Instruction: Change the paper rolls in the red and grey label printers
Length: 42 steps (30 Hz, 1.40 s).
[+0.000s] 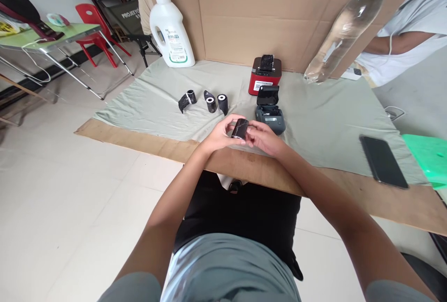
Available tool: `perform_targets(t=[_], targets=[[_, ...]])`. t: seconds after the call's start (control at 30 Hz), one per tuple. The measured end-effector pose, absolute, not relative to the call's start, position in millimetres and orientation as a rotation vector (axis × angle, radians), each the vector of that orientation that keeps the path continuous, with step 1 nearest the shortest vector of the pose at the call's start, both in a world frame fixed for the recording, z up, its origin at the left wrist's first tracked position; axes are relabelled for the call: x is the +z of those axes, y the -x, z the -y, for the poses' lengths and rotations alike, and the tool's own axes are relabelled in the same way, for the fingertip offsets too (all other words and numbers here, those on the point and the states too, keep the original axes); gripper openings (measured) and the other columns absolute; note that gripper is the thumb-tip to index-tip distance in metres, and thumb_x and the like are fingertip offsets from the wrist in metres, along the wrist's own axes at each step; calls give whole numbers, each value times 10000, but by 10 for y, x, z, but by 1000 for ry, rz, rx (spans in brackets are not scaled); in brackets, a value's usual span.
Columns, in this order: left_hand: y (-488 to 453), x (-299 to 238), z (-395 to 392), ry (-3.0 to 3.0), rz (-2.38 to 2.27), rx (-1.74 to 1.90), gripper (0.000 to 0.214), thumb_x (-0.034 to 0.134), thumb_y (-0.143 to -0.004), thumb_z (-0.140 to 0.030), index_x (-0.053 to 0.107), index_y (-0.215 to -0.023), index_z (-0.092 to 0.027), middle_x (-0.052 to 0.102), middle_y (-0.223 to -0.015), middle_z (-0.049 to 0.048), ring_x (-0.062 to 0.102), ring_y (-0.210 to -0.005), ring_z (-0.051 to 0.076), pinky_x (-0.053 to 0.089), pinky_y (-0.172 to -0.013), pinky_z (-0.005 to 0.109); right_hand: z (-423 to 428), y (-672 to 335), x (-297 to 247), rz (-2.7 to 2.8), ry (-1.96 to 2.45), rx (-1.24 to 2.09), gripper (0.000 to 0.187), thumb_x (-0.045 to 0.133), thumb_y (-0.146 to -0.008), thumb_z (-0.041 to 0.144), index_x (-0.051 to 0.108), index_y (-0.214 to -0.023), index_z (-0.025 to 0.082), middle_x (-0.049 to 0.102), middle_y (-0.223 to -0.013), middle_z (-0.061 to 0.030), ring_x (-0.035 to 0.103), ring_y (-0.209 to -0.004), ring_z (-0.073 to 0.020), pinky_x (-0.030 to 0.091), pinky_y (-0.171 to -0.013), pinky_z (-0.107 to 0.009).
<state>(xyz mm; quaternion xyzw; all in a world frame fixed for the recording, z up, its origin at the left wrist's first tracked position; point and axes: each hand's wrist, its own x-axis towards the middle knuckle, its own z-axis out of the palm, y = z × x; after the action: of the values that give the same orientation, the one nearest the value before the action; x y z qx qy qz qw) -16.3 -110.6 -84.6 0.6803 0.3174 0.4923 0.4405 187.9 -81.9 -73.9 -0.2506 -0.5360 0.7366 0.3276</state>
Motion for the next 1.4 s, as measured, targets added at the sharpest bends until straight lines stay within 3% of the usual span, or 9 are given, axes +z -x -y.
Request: perform_targets(t=[0.2,0.4,0.63,0.9,1.1,1.27,1.4], targets=[[137,-871,1116,-1638,-809,1222,784,986,-647,-416,633,-1319,-222,710,-1244,96,711,-1080,228,570,-944,317,856,-1846,-757,1463,701,2014,315,827,-814,430,689,-894,160,649,-671,-5,544,-564,-108,422,-550,-266],[93,-882,1132,-1683,-807,1233,754,977,-665,-402,643,-1320,-232,700,-1282,95,708,-1116,240,585,-950,323,844,-1831,-812,1377,754,1955,359,868,-754,399,697,-973,173,641,-678,16,547,-563,-102,386,-517,-238],[92,-912,1105,-1706,-826,1226,762,958,-689,-449,628,-1341,-234,705,-1276,100,720,-1116,252,584,-977,356,850,-1836,-779,1496,846,1828,272,789,-802,406,618,-828,196,610,-572,27,511,-451,-99,340,-444,-237],[112,-901,1041,-1752,-881,1337,778,979,-649,-441,621,-1302,-218,717,-1259,100,694,-1212,271,543,-1059,391,852,-1805,-744,1414,843,1646,305,702,-782,359,429,-702,250,370,-474,122,425,-365,-79,283,-374,-210],[144,-860,1056,-1798,-914,1325,725,963,-672,-405,621,-1279,-202,721,-1223,99,711,-1148,248,545,-1045,394,837,-1791,-808,1423,898,1556,238,656,-764,345,446,-703,252,473,-500,90,417,-372,-78,254,-361,-213],[203,-823,1085,-1869,-954,1287,680,941,-708,-387,618,-1275,-197,710,-1247,108,693,-1165,246,552,-1030,389,840,-1785,-848,1380,939,1478,245,651,-782,334,442,-680,256,392,-499,96,407,-373,-82,253,-360,-229],[226,-812,1092,-1941,-962,1248,642,917,-738,-361,612,-1281,-204,705,-1221,94,687,-1142,236,558,-1009,383,845,-1798,-859,1428,950,1426,249,660,-807,349,456,-697,259,413,-498,89,405,-383,-88,258,-372,-240]])
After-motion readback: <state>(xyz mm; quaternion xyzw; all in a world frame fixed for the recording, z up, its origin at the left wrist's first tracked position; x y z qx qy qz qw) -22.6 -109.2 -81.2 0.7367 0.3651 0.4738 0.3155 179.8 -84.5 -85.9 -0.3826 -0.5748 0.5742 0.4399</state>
